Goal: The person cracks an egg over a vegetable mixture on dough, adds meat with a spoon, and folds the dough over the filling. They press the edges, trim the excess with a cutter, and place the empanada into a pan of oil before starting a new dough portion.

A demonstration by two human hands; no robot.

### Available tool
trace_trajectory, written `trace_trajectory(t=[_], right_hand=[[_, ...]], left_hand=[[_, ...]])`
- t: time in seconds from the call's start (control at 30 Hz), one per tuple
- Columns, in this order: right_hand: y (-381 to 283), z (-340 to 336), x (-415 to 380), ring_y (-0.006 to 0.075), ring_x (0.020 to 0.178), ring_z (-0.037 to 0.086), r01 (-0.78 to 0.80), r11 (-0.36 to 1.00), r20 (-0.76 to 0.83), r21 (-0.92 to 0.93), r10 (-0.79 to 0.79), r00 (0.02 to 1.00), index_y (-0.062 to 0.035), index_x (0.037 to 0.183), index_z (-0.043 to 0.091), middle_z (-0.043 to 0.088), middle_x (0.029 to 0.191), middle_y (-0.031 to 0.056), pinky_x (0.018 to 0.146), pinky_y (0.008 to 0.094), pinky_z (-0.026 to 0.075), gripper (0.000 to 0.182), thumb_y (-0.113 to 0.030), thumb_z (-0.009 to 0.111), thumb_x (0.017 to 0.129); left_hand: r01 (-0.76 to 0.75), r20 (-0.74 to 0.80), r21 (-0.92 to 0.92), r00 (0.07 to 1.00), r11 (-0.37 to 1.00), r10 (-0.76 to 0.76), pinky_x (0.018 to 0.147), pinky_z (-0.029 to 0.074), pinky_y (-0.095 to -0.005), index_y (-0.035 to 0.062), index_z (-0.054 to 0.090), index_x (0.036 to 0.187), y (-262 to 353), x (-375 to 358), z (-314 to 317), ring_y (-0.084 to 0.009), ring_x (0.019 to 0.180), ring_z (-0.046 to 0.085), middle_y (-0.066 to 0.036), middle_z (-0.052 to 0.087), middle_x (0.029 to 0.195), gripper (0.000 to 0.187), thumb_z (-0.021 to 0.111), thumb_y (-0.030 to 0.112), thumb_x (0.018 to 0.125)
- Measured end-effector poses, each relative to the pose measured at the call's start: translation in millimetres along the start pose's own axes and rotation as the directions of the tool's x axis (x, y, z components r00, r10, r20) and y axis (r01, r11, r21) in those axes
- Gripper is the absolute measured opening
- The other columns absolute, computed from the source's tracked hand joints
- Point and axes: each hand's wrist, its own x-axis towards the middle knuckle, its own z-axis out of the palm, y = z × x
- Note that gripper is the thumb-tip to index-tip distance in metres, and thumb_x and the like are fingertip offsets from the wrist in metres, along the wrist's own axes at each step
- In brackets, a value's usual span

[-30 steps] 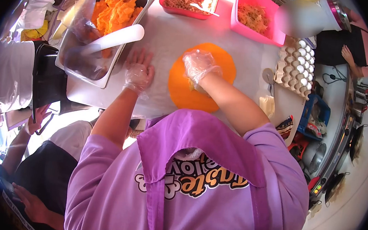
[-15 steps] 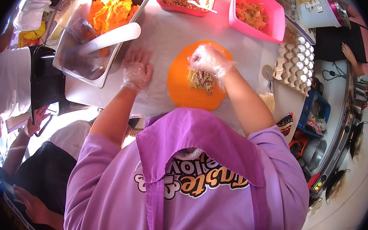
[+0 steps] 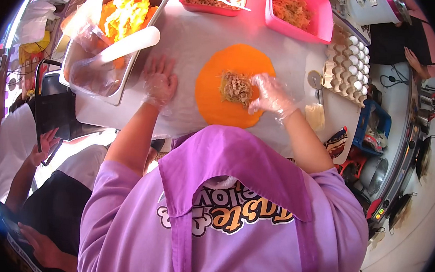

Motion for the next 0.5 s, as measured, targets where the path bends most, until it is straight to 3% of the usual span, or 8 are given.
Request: trace_trajectory(t=[0.07, 0.13, 0.2, 0.33, 0.4, 0.5], right_hand=[[11, 21, -9, 0.0312, 0.103, 0.054, -0.096, 0.953, 0.072, -0.287, 0.122, 0.990, -0.0075, 0.106, 0.051, 0.055, 0.104, 0.0109, 0.086, 0.0409, 0.045, 0.064, -0.031, 0.083, 0.055], [20, 34, -10, 0.0313, 0.103, 0.054, -0.076, 0.965, -0.003, -0.250, 0.077, 0.997, -0.0065, 0.104, 0.051, 0.055, 0.104, 0.0109, 0.085, 0.0416, 0.045, 0.067, -0.033, 0.084, 0.052], [22, 38, -10, 0.0313, 0.101, 0.056, -0.104, 0.991, -0.099, -0.079, 0.096, 0.990, -0.0061, 0.103, 0.052, 0.056, 0.101, 0.0111, 0.082, 0.0424, 0.046, 0.067, -0.034, 0.085, 0.052], [2, 36, -18, 0.0325, 0.090, 0.059, -0.095, 0.993, -0.116, -0.070, 0.087, 0.989, -0.0060, 0.099, 0.051, 0.059, 0.092, 0.0119, 0.075, 0.0436, 0.047, 0.059, -0.030, 0.085, 0.057], [-4, 48, -27, 0.0351, 0.077, 0.060, -0.274, 0.953, -0.149, 0.127, 0.292, 0.945, -0.0057, 0.097, 0.049, 0.060, 0.083, 0.0140, 0.067, 0.0448, 0.047, 0.055, -0.027, 0.084, 0.061], [-11, 60, -31, 0.0372, 0.073, 0.060, -0.262, 0.964, -0.172, 0.044, 0.266, 0.949, -0.0059, 0.097, 0.047, 0.060, 0.079, 0.0161, 0.064, 0.0462, 0.047, 0.047, -0.021, 0.079, 0.067]], left_hand=[[0.000, 0.000, -0.018, 1.000, 1.000, 0.000, 0.109, 0.017, -0.0599, 0.0182, 0.046, 0.137, -1, 0, 1, -0.0397, 0.136, 0.027, -0.011, 0.034, 0.149, 0.054, 0.047, 0.031, 0.085], [0.006, 0.000, -0.020, 1.000, 1.000, -0.006, 0.108, 0.017, -0.0603, 0.0182, 0.046, 0.137, 0, 0, 0, -0.0400, 0.136, 0.027, -0.011, 0.034, 0.148, 0.054, 0.047, 0.031, 0.085], [0.009, 0.006, -0.017, 1.000, 1.000, -0.009, 0.108, 0.017, -0.0606, 0.0182, 0.047, 0.137, -1, -1, 0, -0.0402, 0.136, 0.028, -0.011, 0.034, 0.148, 0.054, 0.047, 0.031, 0.085], [-0.008, -0.016, -0.014, 1.000, 1.000, 0.008, 0.108, 0.018, -0.0609, 0.0188, 0.046, 0.137, -2, 1, 2, -0.0401, 0.136, 0.027, -0.011, 0.034, 0.148, 0.054, 0.047, 0.031, 0.085], [-0.008, -0.019, -0.010, 1.000, 1.000, 0.008, 0.108, 0.018, -0.0608, 0.0191, 0.046, 0.137, -1, 0, 2, -0.0400, 0.136, 0.027, -0.011, 0.034, 0.148, 0.054, 0.047, 0.031, 0.084], [0.015, 0.008, -0.030, 1.000, 0.999, -0.015, 0.108, 0.018, -0.0606, 0.0196, 0.046, 0.138, 0, 0, 1, -0.0396, 0.136, 0.027, -0.010, 0.033, 0.149, 0.055, 0.048, 0.032, 0.084]])
